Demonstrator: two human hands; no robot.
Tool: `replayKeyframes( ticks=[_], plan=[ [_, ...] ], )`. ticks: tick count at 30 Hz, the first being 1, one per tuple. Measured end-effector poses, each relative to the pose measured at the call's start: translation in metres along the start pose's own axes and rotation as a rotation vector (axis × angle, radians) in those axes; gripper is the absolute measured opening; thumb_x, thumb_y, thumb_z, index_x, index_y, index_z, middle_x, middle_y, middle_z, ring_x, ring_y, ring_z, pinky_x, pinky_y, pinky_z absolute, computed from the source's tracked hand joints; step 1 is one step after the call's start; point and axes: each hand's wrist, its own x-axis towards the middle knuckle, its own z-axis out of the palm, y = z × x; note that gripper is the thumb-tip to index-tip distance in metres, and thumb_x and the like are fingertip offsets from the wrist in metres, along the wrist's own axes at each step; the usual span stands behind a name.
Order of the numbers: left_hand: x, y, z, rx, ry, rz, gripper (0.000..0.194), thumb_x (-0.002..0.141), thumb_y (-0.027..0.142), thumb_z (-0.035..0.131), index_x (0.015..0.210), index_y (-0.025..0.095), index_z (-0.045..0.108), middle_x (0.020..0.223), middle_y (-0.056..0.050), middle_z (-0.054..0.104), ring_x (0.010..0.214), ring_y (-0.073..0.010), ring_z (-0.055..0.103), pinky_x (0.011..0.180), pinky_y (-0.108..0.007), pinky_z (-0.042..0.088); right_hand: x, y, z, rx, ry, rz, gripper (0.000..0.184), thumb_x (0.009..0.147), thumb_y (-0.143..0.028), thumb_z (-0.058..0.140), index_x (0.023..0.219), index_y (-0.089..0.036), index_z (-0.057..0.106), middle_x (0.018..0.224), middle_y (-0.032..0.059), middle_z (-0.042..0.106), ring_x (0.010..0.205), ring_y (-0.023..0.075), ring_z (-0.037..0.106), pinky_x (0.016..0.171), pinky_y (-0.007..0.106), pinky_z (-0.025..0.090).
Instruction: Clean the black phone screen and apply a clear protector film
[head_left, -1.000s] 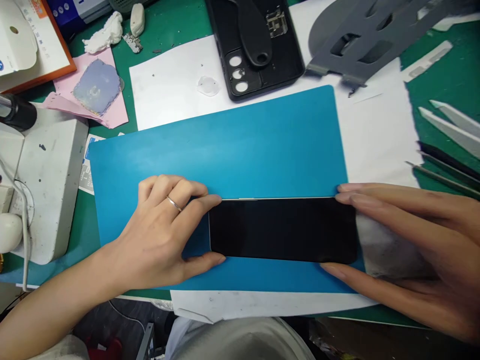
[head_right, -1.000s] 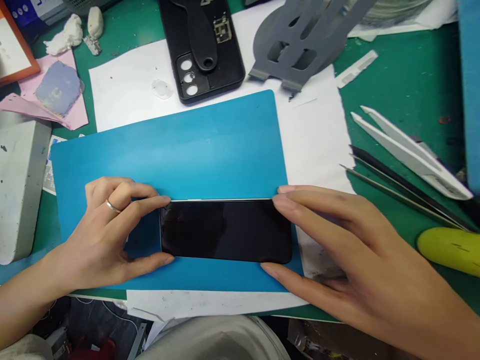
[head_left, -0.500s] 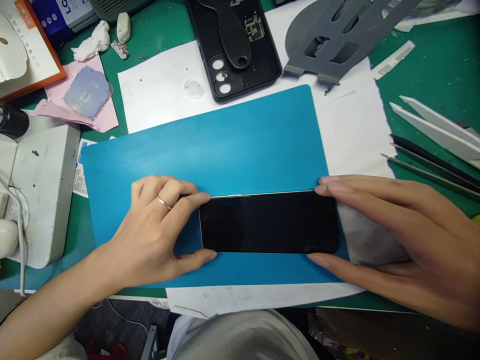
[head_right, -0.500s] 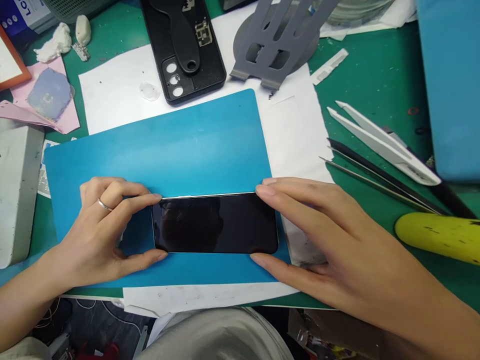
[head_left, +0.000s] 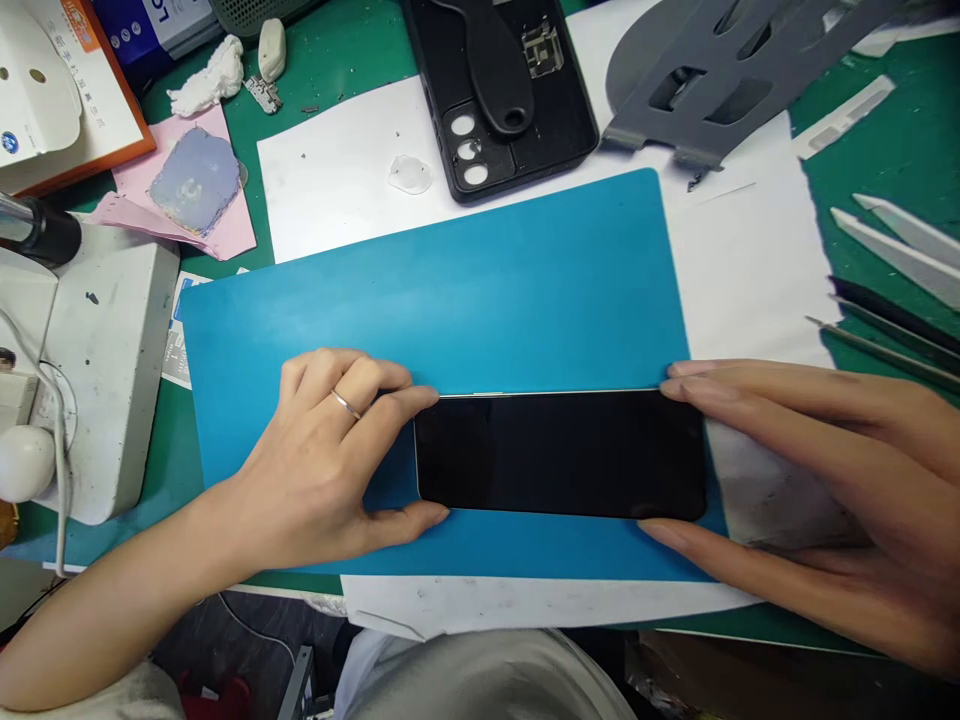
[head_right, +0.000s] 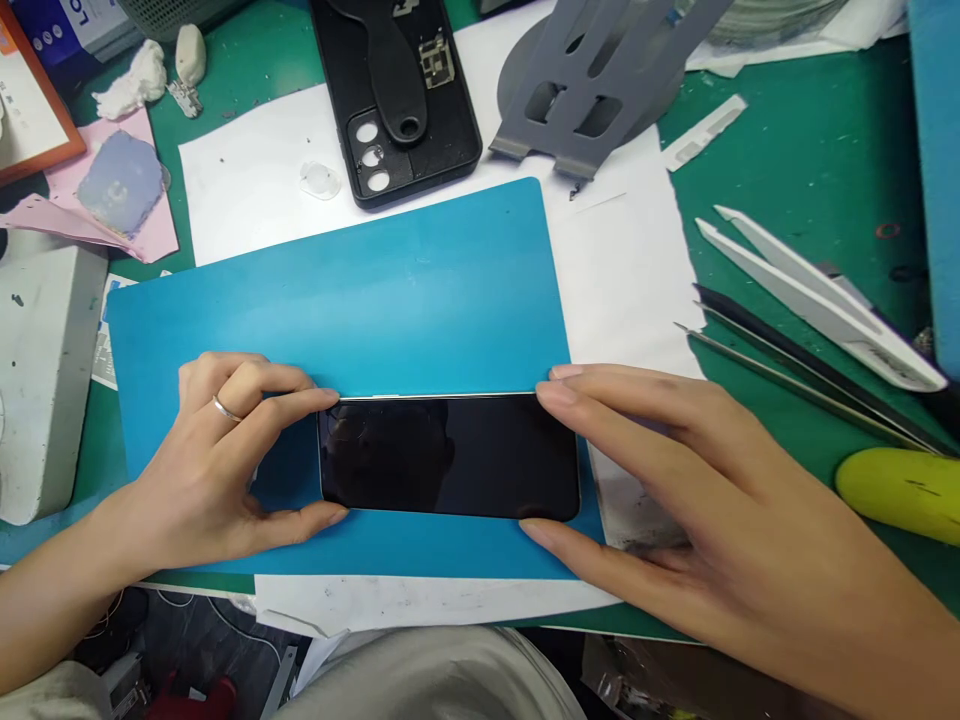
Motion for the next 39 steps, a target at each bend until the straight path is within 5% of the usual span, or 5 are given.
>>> replayKeyframes(
  ticks=[8,22,39],
  plan=[
    [-0.001,-0.003,0.002,0.041,0.018,0.010,0.056,0.090,0.049,0.073,0.137,0.026,0.055,0.123,-0.012,0.068,0.110,-0.0336,0.061,0.090,-0.051,0.045,0.008,-0.005,-0.007,0.022,-0.052,-0.071,0.082,0.096,-0.030,0.069,0.168,-0.029,0.031,0.136,0.0135,0.062,0.134,0.0325,0.061,0.109,0.048,0.060],
    [0.001,-0.006,0.001,0.010,0.023,0.001,0.056,0.088,0.049,0.075,0.136,0.027,0.057,0.124,-0.013,0.067,0.110,-0.0361,0.060,0.090,-0.053,0.044,0.012,-0.008,-0.010,0.068,-0.073,-0.031,0.083,0.095,-0.024,0.065,0.167,-0.039,0.027,0.143,0.0085,0.062,0.141,0.0363,0.057,0.113,0.060,0.056],
    [-0.003,-0.005,-0.006,0.189,0.019,0.149,0.056,0.099,0.051,0.066,0.136,0.010,0.057,0.121,-0.018,0.068,0.110,-0.0327,0.061,0.092,-0.048,0.049,0.008,-0.002,0.000,0.089,-0.022,-0.094,0.077,0.100,-0.033,0.063,0.169,-0.032,0.029,0.143,0.0137,0.061,0.135,0.0367,0.061,0.107,0.054,0.060]
  ],
)
